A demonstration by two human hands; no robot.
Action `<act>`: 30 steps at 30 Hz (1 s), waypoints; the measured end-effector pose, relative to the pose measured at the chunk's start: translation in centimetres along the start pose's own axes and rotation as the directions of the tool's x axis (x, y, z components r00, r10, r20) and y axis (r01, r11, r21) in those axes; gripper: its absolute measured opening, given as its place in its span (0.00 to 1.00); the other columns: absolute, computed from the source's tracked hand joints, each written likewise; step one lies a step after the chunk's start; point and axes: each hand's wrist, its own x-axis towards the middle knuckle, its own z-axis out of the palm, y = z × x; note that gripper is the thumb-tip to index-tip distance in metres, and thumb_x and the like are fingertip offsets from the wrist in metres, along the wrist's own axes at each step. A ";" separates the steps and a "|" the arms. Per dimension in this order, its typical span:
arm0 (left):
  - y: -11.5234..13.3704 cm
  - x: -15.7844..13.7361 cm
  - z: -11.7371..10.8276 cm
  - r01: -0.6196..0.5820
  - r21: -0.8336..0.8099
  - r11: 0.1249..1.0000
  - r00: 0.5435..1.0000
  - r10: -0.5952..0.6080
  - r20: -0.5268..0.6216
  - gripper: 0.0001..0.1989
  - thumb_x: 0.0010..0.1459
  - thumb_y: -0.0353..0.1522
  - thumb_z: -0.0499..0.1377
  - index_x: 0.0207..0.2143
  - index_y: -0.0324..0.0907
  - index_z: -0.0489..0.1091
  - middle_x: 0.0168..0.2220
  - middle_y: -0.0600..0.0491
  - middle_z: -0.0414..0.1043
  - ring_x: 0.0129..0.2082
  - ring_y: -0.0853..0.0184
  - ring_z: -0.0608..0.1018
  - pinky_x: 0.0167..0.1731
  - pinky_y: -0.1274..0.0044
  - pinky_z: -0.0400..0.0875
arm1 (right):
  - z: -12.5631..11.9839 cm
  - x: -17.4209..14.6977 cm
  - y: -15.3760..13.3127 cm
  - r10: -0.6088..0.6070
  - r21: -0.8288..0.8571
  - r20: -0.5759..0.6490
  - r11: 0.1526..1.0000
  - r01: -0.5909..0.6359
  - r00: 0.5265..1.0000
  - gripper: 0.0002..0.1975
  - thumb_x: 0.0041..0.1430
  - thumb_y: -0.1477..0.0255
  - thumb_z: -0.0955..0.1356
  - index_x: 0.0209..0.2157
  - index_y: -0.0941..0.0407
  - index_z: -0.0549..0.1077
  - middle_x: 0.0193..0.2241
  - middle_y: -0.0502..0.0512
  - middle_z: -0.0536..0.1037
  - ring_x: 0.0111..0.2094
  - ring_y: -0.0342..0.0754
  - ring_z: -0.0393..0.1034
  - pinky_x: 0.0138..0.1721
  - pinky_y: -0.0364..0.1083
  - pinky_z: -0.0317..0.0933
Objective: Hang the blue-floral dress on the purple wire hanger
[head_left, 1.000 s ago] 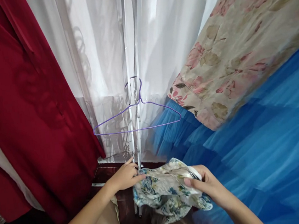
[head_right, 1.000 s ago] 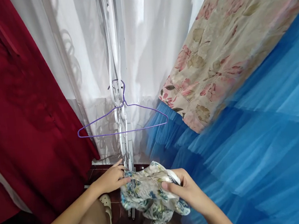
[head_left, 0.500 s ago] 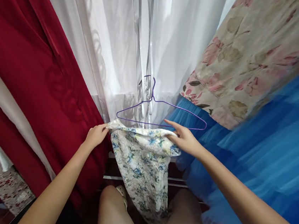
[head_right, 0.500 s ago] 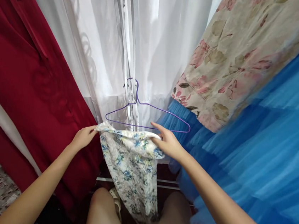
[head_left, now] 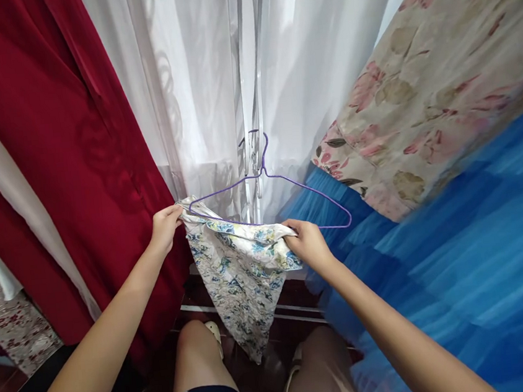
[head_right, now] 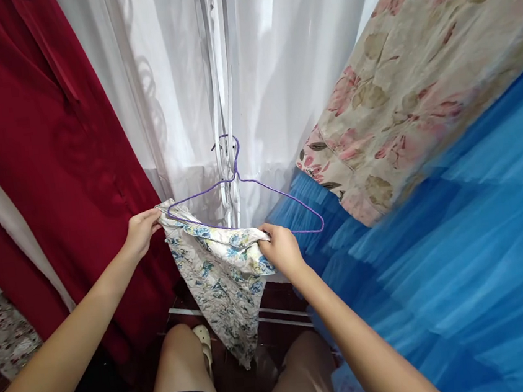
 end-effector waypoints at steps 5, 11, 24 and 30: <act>4.7 -1.2 1.6 -0.135 -0.035 0.990 0.990 0.136 0.037 0.15 0.52 0.39 0.63 0.38 0.39 0.80 0.42 0.46 0.79 0.43 0.59 0.78 0.46 0.70 0.71 | -0.2 -0.3 -0.7 0.001 0.014 0.043 1.000 -0.002 0.999 0.17 0.48 0.78 0.63 0.35 0.54 0.82 0.30 0.55 0.84 0.33 0.53 0.77 0.33 0.43 0.62; 9.3 -3.2 5.3 -0.588 0.253 0.768 0.808 0.547 0.219 0.22 0.61 0.33 0.58 0.58 0.44 0.68 0.52 0.48 0.73 0.55 0.59 0.71 0.58 0.68 0.61 | -0.2 -2.0 -1.4 -0.045 0.226 0.102 0.974 0.021 0.994 0.18 0.49 0.79 0.63 0.38 0.57 0.82 0.31 0.53 0.83 0.32 0.52 0.77 0.32 0.43 0.64; 6.9 -3.7 6.2 -0.455 0.528 0.717 0.889 0.398 0.226 0.23 0.65 0.47 0.52 0.27 0.41 0.73 0.19 0.56 0.59 0.22 0.70 0.61 0.27 0.77 0.52 | -11.2 -1.6 2.2 -0.021 -0.043 -0.382 0.999 0.004 0.924 0.32 0.54 0.71 0.67 0.61 0.61 0.69 0.40 0.60 0.82 0.33 0.52 0.74 0.34 0.47 0.68; 7.5 -3.8 4.5 -0.389 0.533 0.752 0.907 0.413 0.079 0.18 0.63 0.46 0.55 0.32 0.44 0.75 0.29 0.52 0.72 0.30 0.64 0.72 0.32 0.76 0.59 | -16.5 0.1 0.3 0.161 -0.008 0.014 0.987 -0.161 0.987 0.20 0.55 0.58 0.71 0.18 0.58 0.75 0.13 0.50 0.70 0.16 0.43 0.60 0.16 0.42 0.50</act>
